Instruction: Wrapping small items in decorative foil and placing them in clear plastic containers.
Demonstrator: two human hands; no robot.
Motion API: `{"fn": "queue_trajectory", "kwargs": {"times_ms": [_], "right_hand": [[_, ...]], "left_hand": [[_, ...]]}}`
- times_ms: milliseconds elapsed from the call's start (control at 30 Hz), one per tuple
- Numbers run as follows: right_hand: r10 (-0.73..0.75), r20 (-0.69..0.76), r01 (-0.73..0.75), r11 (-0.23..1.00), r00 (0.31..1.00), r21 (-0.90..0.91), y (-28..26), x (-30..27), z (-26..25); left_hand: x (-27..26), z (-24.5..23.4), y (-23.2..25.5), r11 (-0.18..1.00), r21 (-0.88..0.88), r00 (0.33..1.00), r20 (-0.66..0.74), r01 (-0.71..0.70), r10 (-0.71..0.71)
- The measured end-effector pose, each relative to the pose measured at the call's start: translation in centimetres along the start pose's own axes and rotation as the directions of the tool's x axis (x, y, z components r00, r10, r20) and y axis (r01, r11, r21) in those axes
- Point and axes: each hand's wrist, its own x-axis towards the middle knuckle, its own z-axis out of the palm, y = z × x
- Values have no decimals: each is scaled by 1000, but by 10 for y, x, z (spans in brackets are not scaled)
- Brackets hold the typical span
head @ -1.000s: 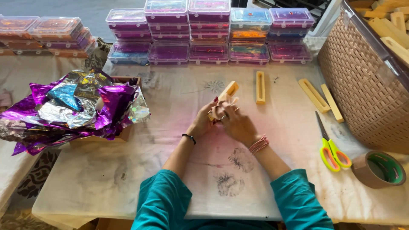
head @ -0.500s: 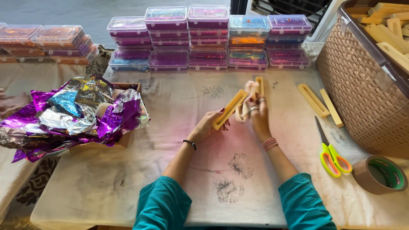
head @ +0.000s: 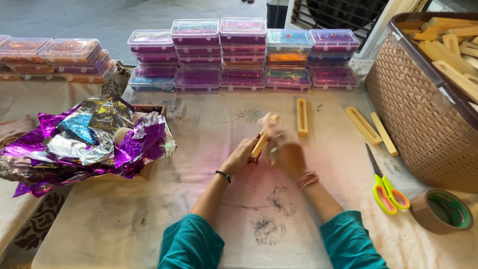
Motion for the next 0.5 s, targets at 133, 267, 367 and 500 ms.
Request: {"fn": "queue_trajectory", "kwargs": {"times_ms": [133,267,367,500], "right_hand": [[-194,27,192,979,981,62,-43,-9,3],[-281,78,270,954,957,129,-44,0,-9],[-266,11,265,963,964,51,-16,7,-19],[-4,55,3,1000,998,21,22,3,-9]], "left_hand": [[-21,15,41,988,-137,991,-120,-72,56],[-4,-6,11,937,-347,997,-80,-45,18],[9,-12,-6,982,-191,1000,-7,5,-6],[9,1,4,997,-38,998,19,60,-59]]}}
